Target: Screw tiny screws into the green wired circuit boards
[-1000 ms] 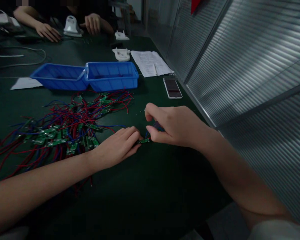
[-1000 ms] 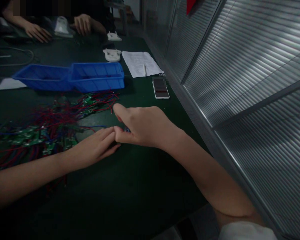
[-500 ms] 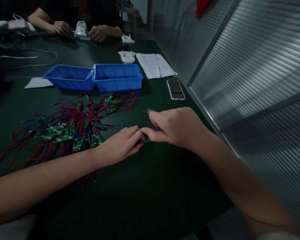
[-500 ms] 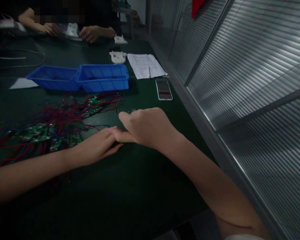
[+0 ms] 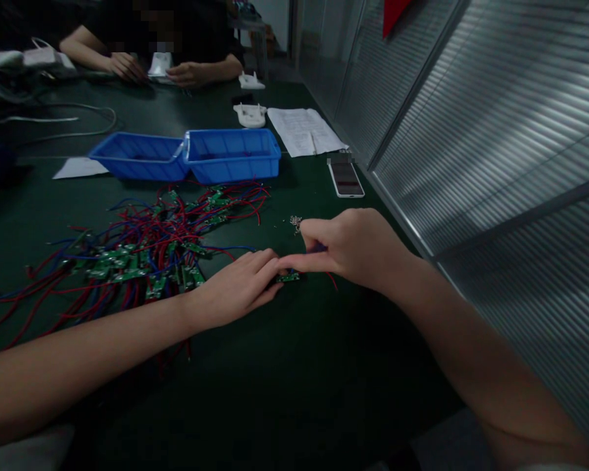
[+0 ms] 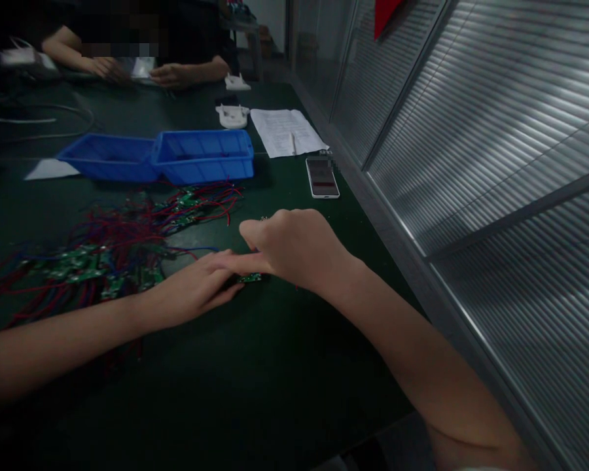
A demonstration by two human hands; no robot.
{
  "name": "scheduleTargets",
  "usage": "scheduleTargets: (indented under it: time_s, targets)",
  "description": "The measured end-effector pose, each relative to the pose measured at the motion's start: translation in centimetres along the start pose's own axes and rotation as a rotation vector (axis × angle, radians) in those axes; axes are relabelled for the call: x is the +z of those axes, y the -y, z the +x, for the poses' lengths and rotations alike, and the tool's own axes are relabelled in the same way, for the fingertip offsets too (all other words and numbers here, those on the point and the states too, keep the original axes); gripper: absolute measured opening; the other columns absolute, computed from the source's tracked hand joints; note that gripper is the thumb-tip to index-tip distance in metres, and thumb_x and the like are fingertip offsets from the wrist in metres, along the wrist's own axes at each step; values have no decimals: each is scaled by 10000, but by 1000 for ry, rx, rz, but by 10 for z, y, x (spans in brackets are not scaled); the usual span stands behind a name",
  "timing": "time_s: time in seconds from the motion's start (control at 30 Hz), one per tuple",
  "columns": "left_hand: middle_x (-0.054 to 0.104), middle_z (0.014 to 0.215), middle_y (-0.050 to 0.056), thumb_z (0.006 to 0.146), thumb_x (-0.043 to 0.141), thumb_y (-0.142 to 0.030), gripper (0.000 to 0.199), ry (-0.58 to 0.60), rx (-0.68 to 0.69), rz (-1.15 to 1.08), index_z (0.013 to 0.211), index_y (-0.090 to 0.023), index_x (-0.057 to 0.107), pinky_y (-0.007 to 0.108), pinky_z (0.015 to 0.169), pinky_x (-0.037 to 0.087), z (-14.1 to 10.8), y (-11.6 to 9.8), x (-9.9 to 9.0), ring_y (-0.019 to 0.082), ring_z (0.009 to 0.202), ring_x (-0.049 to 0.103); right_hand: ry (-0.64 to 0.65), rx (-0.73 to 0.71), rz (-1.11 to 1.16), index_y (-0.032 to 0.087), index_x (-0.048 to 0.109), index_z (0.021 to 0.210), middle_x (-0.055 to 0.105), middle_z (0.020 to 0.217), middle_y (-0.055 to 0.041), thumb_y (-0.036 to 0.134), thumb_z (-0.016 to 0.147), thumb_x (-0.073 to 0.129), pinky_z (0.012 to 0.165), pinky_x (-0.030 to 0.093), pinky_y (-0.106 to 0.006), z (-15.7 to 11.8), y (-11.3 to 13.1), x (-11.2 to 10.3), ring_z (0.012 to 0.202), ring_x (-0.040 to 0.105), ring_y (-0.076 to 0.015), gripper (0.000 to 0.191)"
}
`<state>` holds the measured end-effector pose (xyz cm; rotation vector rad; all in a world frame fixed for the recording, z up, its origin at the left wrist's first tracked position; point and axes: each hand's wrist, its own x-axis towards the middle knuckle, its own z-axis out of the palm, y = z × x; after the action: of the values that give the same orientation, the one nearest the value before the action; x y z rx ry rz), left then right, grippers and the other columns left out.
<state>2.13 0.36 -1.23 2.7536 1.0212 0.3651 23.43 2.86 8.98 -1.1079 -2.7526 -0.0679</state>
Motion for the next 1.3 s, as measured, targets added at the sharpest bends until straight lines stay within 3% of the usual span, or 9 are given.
scheduleTargets:
  time_s: [0.2,0.27,0.4,0.6,0.77,0.83,0.93,1.13,1.3]
  targets:
    - [508,937,71,917,368,-303,201,-3,1,-1,999,-160,483,345,750,446,2,-1,0,190,836,492,83,-57,262,162,430,1111,595,830,-7,299,862,395,530,258,-226,-3,2,-5,627,522,-110,287]
    - [502,946,70,916,371,-300,189,8,-4,1,991,-162,477,342,754,442,2,-1,-1,189,840,488,95,-70,288,154,405,1113,598,864,-15,237,872,366,543,273,-224,-3,2,-7,648,532,-108,258]
    - [498,992,75,921,370,-297,194,49,-14,-26,1025,-168,472,361,806,435,2,-1,-3,198,894,489,105,-59,168,162,470,1039,606,765,-13,319,940,318,534,251,-225,-2,1,-6,618,536,-112,240]
    - [512,994,83,924,362,-289,197,26,-13,-14,1018,-163,482,354,789,442,0,-2,-2,197,884,501,35,21,12,182,568,808,554,610,-7,603,877,328,525,205,-243,-1,-2,-1,563,501,-123,490]
    - [506,961,83,934,345,-297,213,19,-2,15,1004,-155,487,355,748,440,1,-2,-2,195,835,490,68,-42,253,159,426,1118,608,825,-14,327,883,379,530,253,-232,-2,1,-5,621,526,-119,293]
    - [501,963,83,936,347,-300,207,32,-3,28,991,-156,484,352,743,439,0,-2,-2,196,836,485,93,-56,287,149,396,1130,607,846,-18,245,894,334,541,266,-230,-3,3,-7,631,530,-113,262]
    - [497,1009,89,938,350,-293,197,52,-6,40,1020,-158,469,356,771,439,-2,-2,-2,202,883,490,109,-66,190,154,448,1075,603,806,-24,295,939,300,543,257,-228,-4,4,-8,643,534,-115,246]
    - [515,981,90,916,400,-306,194,-2,4,107,1021,-155,459,370,778,439,-9,-2,0,218,892,506,1,-40,2,198,562,859,566,727,-22,523,919,297,545,235,-232,-1,2,-2,647,519,-120,424]
    - [502,955,80,919,387,-267,177,3,36,143,1030,-153,463,348,733,433,-8,-2,-3,200,837,493,30,-79,145,181,490,1039,597,822,-17,328,898,372,541,252,-229,-1,5,-2,698,541,-128,235]
